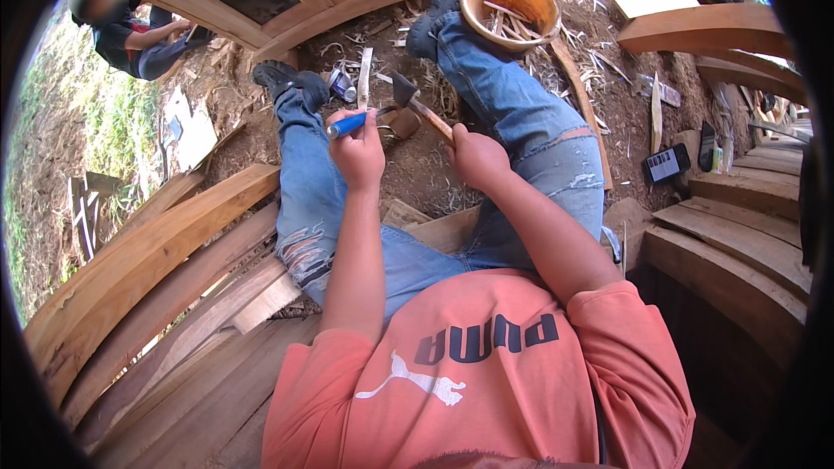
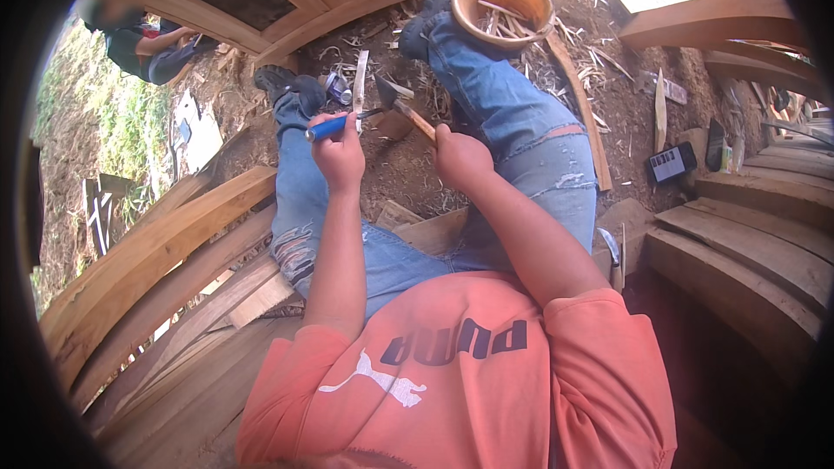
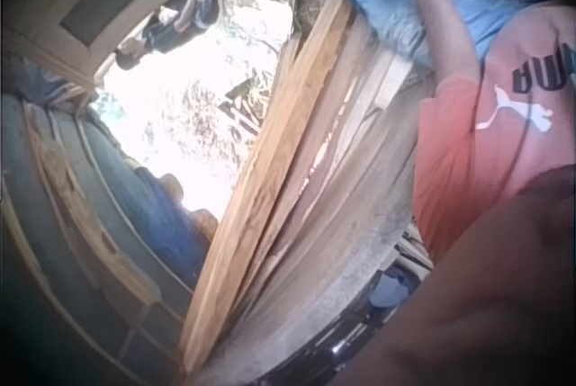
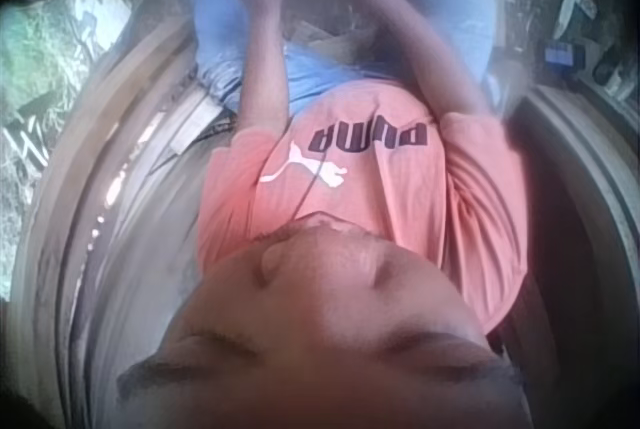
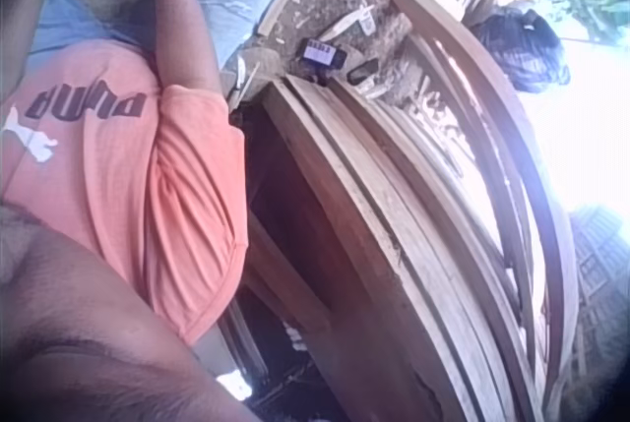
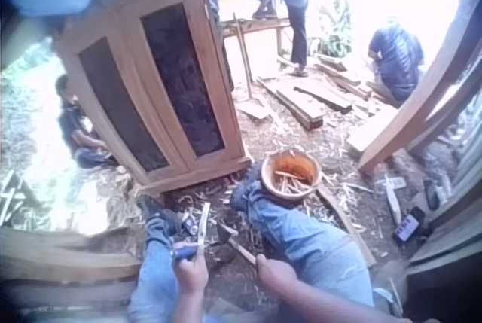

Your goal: The person sits on the ground and uses a hammer and chisel to shape and fit small wooden pieces into a larger wooden frame. They repeatedly position the chisel and strike it with the hammer, occasionally adjusting the wood pieces by hand.

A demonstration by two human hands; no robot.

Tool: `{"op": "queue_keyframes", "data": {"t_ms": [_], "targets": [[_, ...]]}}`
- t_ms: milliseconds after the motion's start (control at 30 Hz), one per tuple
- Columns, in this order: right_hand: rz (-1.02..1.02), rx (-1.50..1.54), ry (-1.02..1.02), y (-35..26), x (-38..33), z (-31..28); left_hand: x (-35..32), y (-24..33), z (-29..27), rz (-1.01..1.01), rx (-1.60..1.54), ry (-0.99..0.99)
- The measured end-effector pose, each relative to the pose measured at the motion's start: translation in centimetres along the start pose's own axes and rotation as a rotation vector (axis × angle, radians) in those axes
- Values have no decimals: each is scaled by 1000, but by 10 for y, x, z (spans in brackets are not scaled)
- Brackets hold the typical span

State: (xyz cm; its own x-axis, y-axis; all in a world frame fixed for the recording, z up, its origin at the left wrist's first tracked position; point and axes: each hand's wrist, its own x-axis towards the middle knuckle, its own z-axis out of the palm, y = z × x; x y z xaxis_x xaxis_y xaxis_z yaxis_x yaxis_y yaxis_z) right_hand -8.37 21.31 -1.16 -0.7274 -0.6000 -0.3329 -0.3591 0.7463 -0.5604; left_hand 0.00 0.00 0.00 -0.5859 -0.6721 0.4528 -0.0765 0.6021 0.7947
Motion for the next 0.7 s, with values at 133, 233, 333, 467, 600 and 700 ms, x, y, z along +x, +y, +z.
{"op": "queue_keyframes", "data": {"t_ms": [133,233,333,467,600,700], "targets": [[-11,3,-1,-2,1,-2,-1,2,-1,5,-7,28],[-16,-1,-15,-3,1,-2,-2,1,-2,3,-29,51],[4,-2,-20,-3,0,-1,0,9,-3,109,39,55],[3,30,40,5,3,6,13,32,3,89,-11,21],[0,2,-11,1,1,1,16,25,0,-24,33,-12],[-21,5,5,1,0,0,14,21,-1,-67,78,-39]]}}
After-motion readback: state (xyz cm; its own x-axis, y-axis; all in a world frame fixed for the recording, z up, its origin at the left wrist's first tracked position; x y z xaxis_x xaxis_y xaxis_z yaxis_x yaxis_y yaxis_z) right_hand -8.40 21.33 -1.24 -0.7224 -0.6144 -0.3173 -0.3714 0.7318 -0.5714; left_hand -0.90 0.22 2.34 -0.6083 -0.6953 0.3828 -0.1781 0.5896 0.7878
